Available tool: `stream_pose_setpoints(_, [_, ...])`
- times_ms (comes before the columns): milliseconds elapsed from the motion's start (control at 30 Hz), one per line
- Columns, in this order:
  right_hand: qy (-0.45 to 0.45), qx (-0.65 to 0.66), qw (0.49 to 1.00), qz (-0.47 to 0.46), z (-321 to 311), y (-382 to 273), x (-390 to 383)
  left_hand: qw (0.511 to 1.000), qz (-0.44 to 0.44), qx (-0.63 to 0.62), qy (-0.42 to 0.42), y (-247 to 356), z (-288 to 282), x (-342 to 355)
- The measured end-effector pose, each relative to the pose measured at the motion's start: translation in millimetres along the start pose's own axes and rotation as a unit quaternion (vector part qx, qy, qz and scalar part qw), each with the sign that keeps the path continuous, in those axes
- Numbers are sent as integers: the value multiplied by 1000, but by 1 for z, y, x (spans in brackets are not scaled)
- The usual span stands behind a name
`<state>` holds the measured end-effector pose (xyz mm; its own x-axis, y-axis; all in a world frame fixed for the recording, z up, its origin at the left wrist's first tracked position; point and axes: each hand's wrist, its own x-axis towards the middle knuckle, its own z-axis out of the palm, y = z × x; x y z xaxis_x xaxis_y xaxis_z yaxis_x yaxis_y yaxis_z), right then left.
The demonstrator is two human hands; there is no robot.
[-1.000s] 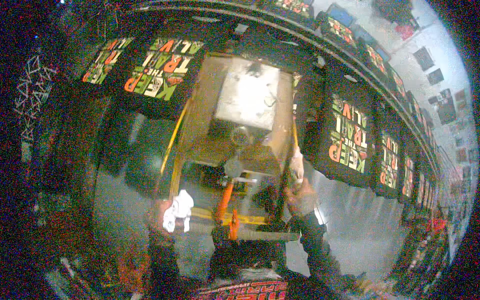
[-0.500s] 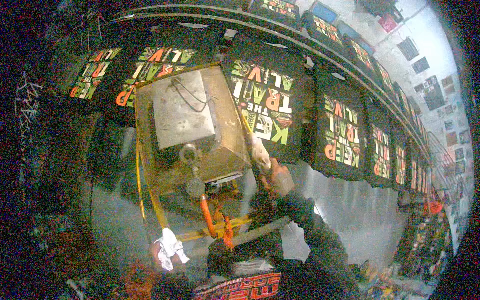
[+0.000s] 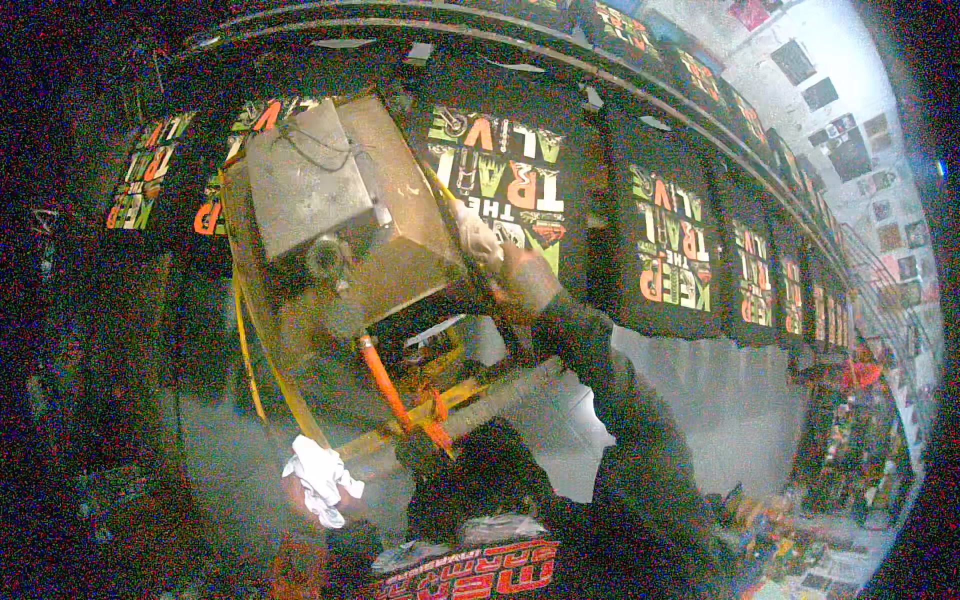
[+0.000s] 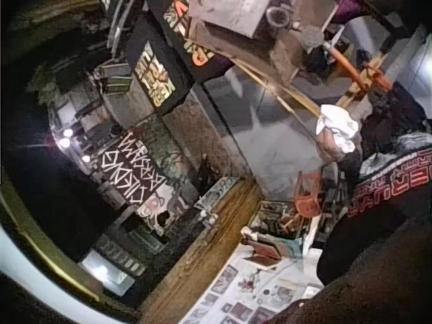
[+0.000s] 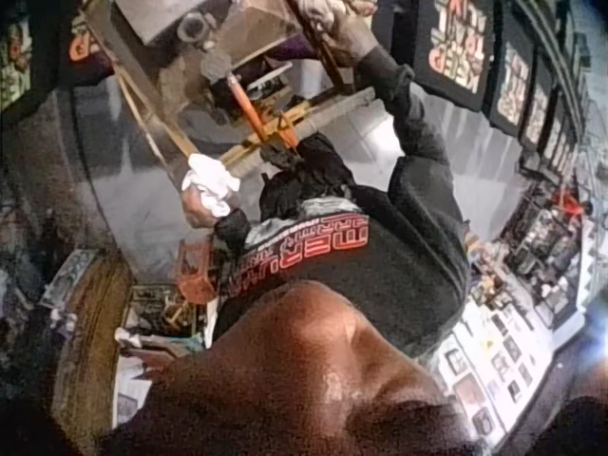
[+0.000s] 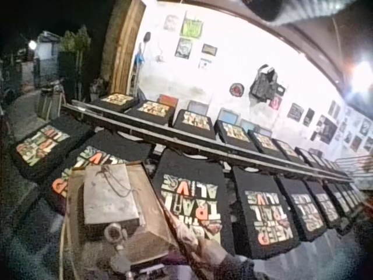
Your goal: The person uses a flash dryer to cure ink on several t-shirts aligned on a printing press, moving the dryer unit from one shirt to the next and patting the printed surfaces by hand.
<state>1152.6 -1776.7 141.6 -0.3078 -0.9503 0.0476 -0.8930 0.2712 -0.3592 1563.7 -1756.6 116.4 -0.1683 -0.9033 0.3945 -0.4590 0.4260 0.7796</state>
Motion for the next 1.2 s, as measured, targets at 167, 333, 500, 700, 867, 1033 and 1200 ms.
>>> stream_pose_setpoints(167, [-79, -25, 994, 74, 12, 15, 33, 999, -19, 44, 17, 0, -7, 11])
stream_pose_setpoints(333, [-65, -8, 996, 53, -8, -8, 39, 992, -40, 104, 61, 10, 1, 27])
stream_pose_setpoints(500, [-41, 6, 999, 31, 12, 19, 64, 987, -14, 155, 35, 33, -8, 70])
stream_pose_setpoints(700, [-75, -33, 996, -31, -6, -19, 93, 989, -80, 124, -14, 19, -4, 97])
stream_pose_setpoints(867, [-30, 12, 999, 6, -3, -34, 95, 901, -362, -205, -124, -26, -16, 111])
stream_pose_setpoints(1033, [-11, 60, 997, 56, 40, -43, 71, 966, -161, 62, -194, -137, -42, 42])
stream_pose_setpoints(1200, [-38, 130, 977, 163, 30, -91, 48, 965, -241, -29, -99, -157, -76, 39])
